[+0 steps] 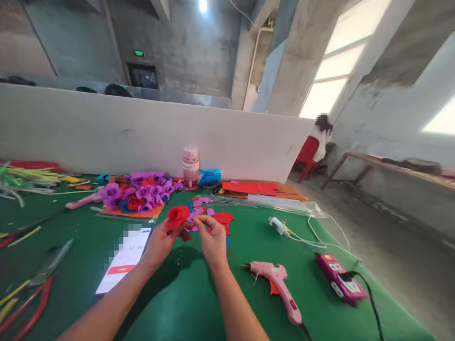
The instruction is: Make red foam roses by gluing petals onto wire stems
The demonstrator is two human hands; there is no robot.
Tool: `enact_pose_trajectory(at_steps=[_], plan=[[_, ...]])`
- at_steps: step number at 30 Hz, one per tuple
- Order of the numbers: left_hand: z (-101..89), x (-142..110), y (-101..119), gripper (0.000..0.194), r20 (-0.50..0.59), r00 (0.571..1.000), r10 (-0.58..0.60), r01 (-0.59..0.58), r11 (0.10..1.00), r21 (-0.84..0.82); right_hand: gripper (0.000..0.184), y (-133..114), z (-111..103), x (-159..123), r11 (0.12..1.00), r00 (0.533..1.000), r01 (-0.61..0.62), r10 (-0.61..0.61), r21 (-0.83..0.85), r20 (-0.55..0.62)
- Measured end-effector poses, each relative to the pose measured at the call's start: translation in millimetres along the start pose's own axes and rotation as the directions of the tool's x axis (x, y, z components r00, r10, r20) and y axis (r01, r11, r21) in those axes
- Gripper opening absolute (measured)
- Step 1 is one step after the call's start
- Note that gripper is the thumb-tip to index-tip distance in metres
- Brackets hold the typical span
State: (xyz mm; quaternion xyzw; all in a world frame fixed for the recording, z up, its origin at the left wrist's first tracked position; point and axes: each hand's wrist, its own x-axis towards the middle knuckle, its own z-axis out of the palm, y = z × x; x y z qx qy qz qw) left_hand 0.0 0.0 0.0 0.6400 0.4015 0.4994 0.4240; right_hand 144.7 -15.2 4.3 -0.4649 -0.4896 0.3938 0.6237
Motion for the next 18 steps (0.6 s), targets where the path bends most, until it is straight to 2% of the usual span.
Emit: enact_pose_trajectory(at_steps=[4,8,12,18], plan=[[0.5,-0.5,-3.5,0.030,-0.011,1.000,0.009,-0.008,1.000,0.012,0.018,-1.7,1.9,-0.2,0.981,0.993,-0.116,0.111,0.154,0.037],[0.0,-1.0,-13.4,0.028,-0.046,0.999,0.028,-0.026,0.999,0.027,0.024,-4.1,-0.2,0.5,0.937,0.979,-0.189,0.202,0.295,-0.015],[-1.0,-1.9,-24.1,0.026,-0.099,0.991,0.089,-0.079,0.992,0.101,0.029,-2.2,-4.6,3.4,0.920,0.974,-0.186,0.218,0.345,-0.056],[-3.0,-3.0,-28.8,0.021,-0.091,0.980,0.179,-0.152,0.958,0.243,0.030,-1.2,-6.2,6.0,0.906,0.973,-0.225,0.228,0.359,0.034]])
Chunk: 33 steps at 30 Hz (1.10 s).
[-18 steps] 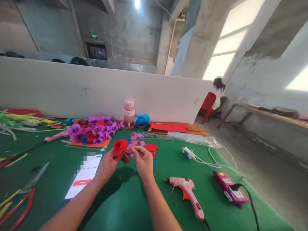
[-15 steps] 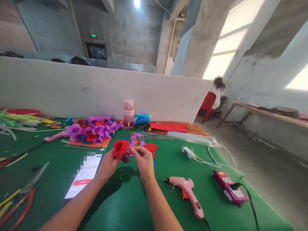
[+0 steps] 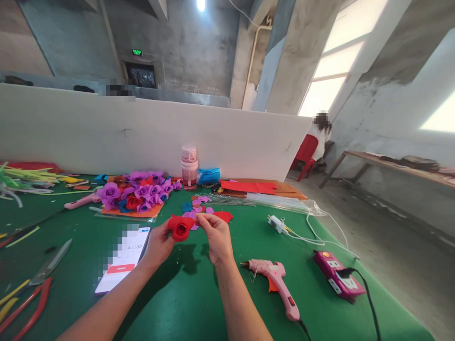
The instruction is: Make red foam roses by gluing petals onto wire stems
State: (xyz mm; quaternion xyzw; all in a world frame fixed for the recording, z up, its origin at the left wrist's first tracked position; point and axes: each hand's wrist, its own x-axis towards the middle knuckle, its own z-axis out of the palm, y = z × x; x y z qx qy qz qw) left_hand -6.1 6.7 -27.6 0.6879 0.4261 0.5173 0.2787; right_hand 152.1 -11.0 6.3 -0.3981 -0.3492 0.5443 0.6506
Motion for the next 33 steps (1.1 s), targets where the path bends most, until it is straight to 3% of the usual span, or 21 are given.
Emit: enact_pose_trajectory(at_steps=[7,13,20,27,33], plan=[[-2.2,0.8,3.7,0.019,0.020,0.998,0.060,-0.061,0.996,0.061,0.032,-3.6,-3.9,0.3,0.974,0.996,0.088,-0.090,-0.208,-0.002],[-0.7,0.0,2.0,0.023,0.046,0.996,0.074,-0.077,0.994,0.072,0.028,-3.7,2.3,-6.3,0.985,0.984,0.076,-0.049,-0.155,0.171],[-1.1,0.1,-0.4,0.023,0.080,0.990,0.114,-0.121,0.989,0.083,0.026,-2.0,3.5,-6.7,0.992,0.992,0.043,-0.028,-0.118,0.124],[-0.9,-0.1,2.8,0.024,0.128,0.985,0.112,-0.124,0.989,0.086,0.024,-2.5,3.2,-8.4,0.995,0.987,0.051,-0.038,-0.081,0.156],[-1.0,-0.3,7.5,0.023,0.135,0.987,0.090,-0.100,0.992,0.074,0.025,-5.4,6.2,-9.6,0.987,0.989,0.073,-0.053,-0.145,0.135]])
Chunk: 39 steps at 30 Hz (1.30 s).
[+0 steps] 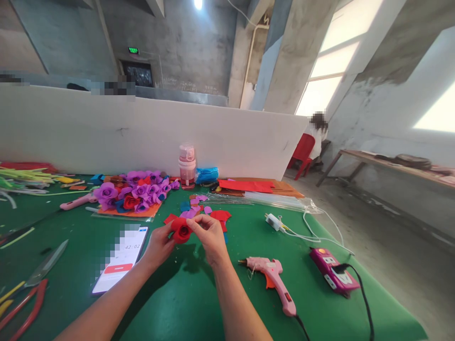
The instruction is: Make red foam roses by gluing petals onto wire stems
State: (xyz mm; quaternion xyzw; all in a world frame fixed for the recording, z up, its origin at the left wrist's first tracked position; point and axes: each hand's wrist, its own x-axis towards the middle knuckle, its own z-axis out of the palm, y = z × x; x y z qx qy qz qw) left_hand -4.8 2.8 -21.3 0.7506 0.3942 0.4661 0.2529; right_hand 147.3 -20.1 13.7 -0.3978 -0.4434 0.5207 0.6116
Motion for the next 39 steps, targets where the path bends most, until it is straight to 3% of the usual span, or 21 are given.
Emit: enact_pose_trajectory(at_steps=[11,14,17,20,24,28,34,39], plan=[[1.9,-0.4,-4.3,0.020,-0.004,0.999,-0.038,0.038,0.999,-0.037,0.032,4.0,-0.6,3.0,0.999,1.000,-0.026,0.026,-0.018,0.005],[3.4,2.2,-0.1,0.023,-0.056,0.984,-0.168,0.155,0.970,-0.186,0.036,4.8,-2.0,5.0,0.998,0.998,-0.026,0.029,0.051,-0.047],[2.5,6.7,7.2,0.029,-0.052,0.938,-0.342,0.300,0.879,-0.371,0.038,7.5,-3.8,7.4,0.997,0.994,-0.019,0.027,0.081,-0.103],[0.4,10.1,11.8,0.031,-0.054,0.909,-0.414,0.344,0.816,-0.465,0.033,12.7,-4.1,8.5,0.999,0.995,-0.015,0.018,0.028,-0.101],[0.3,10.9,10.0,0.030,-0.117,0.902,-0.416,0.319,0.823,-0.470,0.033,16.9,-0.2,6.8,0.998,0.998,-0.043,0.045,0.035,-0.051],[1.6,9.5,6.4,0.024,-0.188,0.908,-0.374,0.286,0.882,-0.375,0.034,13.4,6.2,2.7,0.994,0.997,-0.072,0.072,0.080,0.007],[0.5,7.8,8.2,0.018,-0.165,0.931,-0.326,0.263,0.911,-0.319,0.035,8.2,9.5,-2.1,0.996,0.994,-0.083,0.080,0.038,0.076],[1.0,6.8,6.3,0.024,-0.155,0.931,-0.330,0.269,0.909,-0.318,0.026,7.3,8.0,-2.9,0.997,0.996,-0.065,0.063,0.041,0.067]])
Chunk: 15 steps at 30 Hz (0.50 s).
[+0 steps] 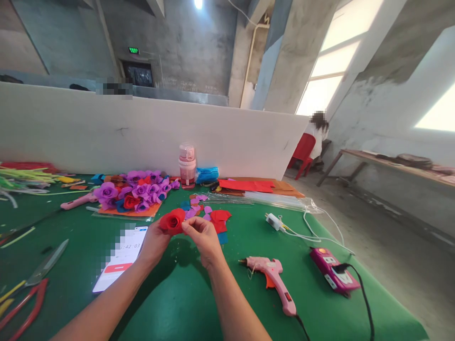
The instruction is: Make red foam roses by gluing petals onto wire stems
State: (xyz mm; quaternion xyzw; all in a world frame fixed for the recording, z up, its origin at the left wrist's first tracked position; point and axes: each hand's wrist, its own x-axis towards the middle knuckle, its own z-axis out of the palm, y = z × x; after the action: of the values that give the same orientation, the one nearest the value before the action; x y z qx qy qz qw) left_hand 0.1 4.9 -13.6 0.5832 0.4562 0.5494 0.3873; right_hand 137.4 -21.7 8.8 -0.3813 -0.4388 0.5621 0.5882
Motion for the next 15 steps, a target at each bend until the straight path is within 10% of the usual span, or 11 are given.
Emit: enact_pose_trajectory(at_steps=[15], plan=[[3.0,0.9,-6.1,0.028,0.006,0.999,-0.040,0.040,0.998,-0.054,0.032,2.9,-2.7,2.2,0.999,0.999,-0.039,0.038,0.019,0.033]])
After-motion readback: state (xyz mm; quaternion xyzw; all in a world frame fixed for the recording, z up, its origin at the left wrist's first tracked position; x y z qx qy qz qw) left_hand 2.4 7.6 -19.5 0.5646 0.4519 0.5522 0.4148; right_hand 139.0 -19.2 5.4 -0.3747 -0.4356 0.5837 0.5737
